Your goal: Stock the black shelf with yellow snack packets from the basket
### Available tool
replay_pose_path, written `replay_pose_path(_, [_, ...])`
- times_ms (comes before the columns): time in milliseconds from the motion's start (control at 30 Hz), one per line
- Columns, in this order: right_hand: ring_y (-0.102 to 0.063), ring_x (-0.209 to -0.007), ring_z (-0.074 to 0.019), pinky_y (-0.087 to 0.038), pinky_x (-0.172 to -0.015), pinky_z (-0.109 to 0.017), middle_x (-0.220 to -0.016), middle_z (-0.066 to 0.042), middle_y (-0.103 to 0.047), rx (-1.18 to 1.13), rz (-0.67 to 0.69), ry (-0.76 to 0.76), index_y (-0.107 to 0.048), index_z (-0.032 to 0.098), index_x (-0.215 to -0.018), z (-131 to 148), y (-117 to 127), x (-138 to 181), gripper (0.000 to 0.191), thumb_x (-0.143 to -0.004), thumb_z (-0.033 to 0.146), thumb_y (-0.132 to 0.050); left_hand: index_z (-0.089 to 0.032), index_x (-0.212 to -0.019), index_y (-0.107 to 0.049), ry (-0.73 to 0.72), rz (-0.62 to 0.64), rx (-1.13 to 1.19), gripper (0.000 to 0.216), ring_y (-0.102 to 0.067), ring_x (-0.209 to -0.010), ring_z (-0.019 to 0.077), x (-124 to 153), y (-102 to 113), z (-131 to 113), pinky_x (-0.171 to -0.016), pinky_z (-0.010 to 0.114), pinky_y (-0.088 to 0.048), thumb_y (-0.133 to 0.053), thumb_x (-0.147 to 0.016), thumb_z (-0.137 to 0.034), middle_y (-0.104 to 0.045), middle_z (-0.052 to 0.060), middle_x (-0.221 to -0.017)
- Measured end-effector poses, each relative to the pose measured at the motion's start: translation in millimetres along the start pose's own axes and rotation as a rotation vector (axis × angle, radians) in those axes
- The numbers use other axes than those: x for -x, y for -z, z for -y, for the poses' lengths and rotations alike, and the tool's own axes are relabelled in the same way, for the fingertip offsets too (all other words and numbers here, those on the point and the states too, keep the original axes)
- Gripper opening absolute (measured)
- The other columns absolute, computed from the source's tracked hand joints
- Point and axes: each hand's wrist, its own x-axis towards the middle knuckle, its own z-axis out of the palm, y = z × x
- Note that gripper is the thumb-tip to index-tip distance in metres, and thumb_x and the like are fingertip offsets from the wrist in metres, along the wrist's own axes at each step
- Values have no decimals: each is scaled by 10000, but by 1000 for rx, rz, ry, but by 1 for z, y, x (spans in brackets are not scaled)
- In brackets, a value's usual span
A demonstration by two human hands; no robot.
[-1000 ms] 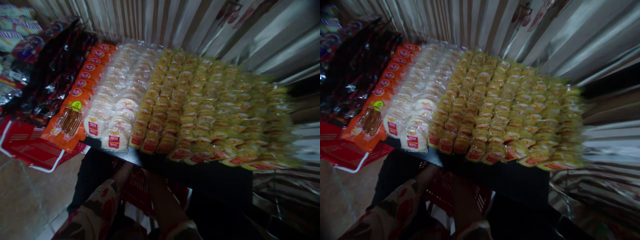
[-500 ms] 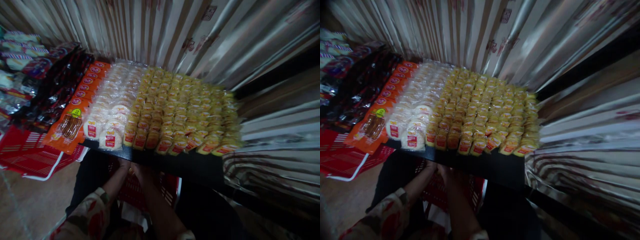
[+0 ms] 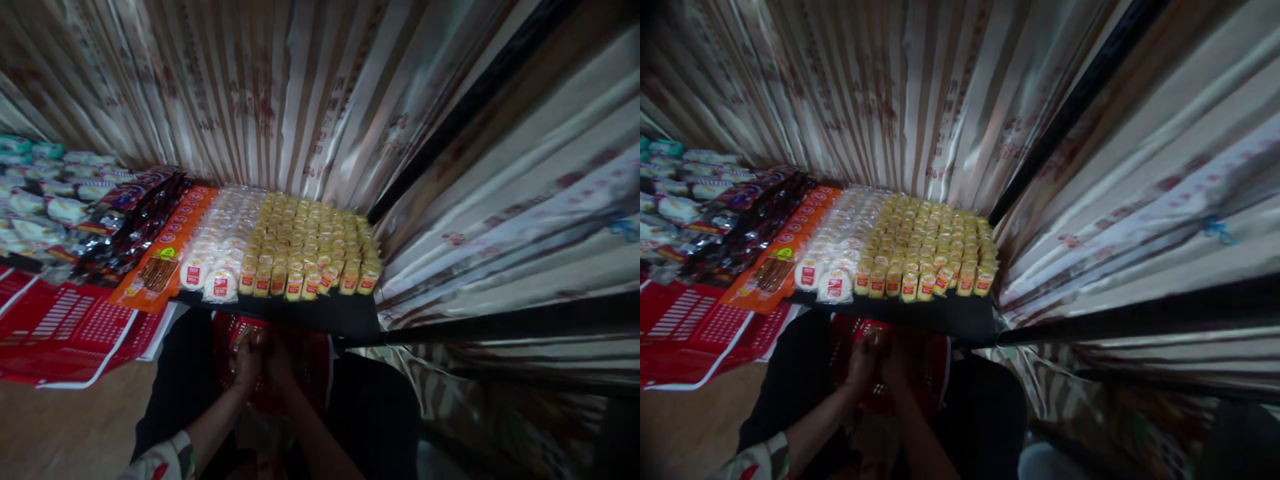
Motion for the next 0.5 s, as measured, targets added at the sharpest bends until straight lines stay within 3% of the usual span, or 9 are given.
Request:
replay_pose_path(133, [-623,-1006,-241,-461,-891,-362,-1071,-137,-661,-177,-27,-44,-616,147,-1041,-11,17,24,311,-758,210,-503,-145,-1060,-589,60,-32,148,267,-620,-992,209,22,1,-6,-848,291,-461,-410,-864,-170,-665,107,-1020])
replay_pose_path(300, [-622,-1007,-239,-453,-917,-364,-1041,-106,-675,-364,-84,-5,-616,171,-987,-19,42,45,311,-684,192,-545,-103,-1036,-583,-56,18,272,295,-636,-884,202,41,5,-20,-796,281,-473,-542,-746,-146,-674,84,-915])
replay_pose_path(500, [-654,-917,-219,-510,-839,-356,-969,-63,-691,-474,-185,160,-593,216,-978,-1,81,59,262,-724,253,-542,-154,-915,-609,-270,16,368,246,-624,-807,167,53,15,-61,-772,277,-482,-496,-705,-89,-660,33,-850])
